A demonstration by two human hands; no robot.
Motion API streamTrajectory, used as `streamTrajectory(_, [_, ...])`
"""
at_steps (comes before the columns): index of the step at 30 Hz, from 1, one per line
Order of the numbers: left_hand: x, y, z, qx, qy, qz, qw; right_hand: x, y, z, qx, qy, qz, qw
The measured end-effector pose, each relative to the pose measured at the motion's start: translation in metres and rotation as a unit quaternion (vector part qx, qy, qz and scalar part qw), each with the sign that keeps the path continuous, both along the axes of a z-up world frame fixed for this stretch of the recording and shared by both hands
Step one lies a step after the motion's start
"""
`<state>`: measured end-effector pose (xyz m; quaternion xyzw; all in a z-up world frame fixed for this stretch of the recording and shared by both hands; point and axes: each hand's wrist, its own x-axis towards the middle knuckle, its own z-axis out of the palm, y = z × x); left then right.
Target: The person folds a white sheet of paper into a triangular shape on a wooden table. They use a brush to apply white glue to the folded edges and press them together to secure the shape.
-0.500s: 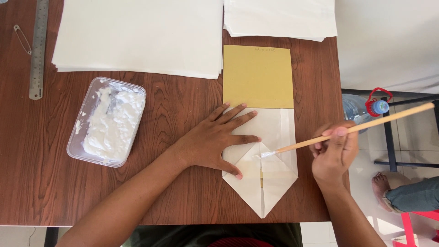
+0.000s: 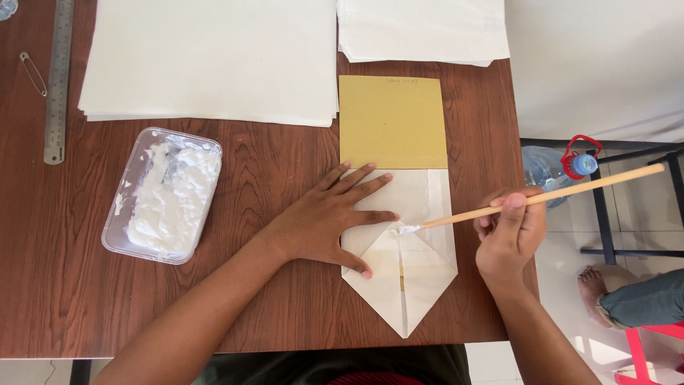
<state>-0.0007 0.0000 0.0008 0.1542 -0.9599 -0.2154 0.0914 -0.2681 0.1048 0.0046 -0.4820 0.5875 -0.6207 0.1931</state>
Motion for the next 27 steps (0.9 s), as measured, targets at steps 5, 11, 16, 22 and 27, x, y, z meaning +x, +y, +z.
streamTrajectory(5, [0.001, 0.000, 0.000, 0.005, 0.001, 0.002, 1.000, -0.002, 0.001, 0.002, -0.028, 0.003, 0.018, 0.999])
streamTrajectory(11, [0.000, 0.000, 0.001, 0.012, 0.002, 0.003, 1.000, -0.005, 0.003, -0.002, -0.034, -0.006, -0.022, 0.999])
streamTrajectory(16, [0.000, 0.000, 0.004, 0.020, 0.002, 0.003, 1.000, -0.007, 0.002, 0.002, -0.082, -0.021, -0.077, 0.993])
streamTrajectory(22, [-0.001, 0.000, 0.005, 0.016, -0.006, 0.002, 1.000, -0.011, 0.006, -0.004, -0.057, 0.001, -0.085, 0.995])
streamTrajectory(27, [0.001, -0.001, 0.005, 0.012, -0.013, -0.008, 1.000, -0.010, 0.004, -0.002, -0.043, -0.011, -0.062, 0.997])
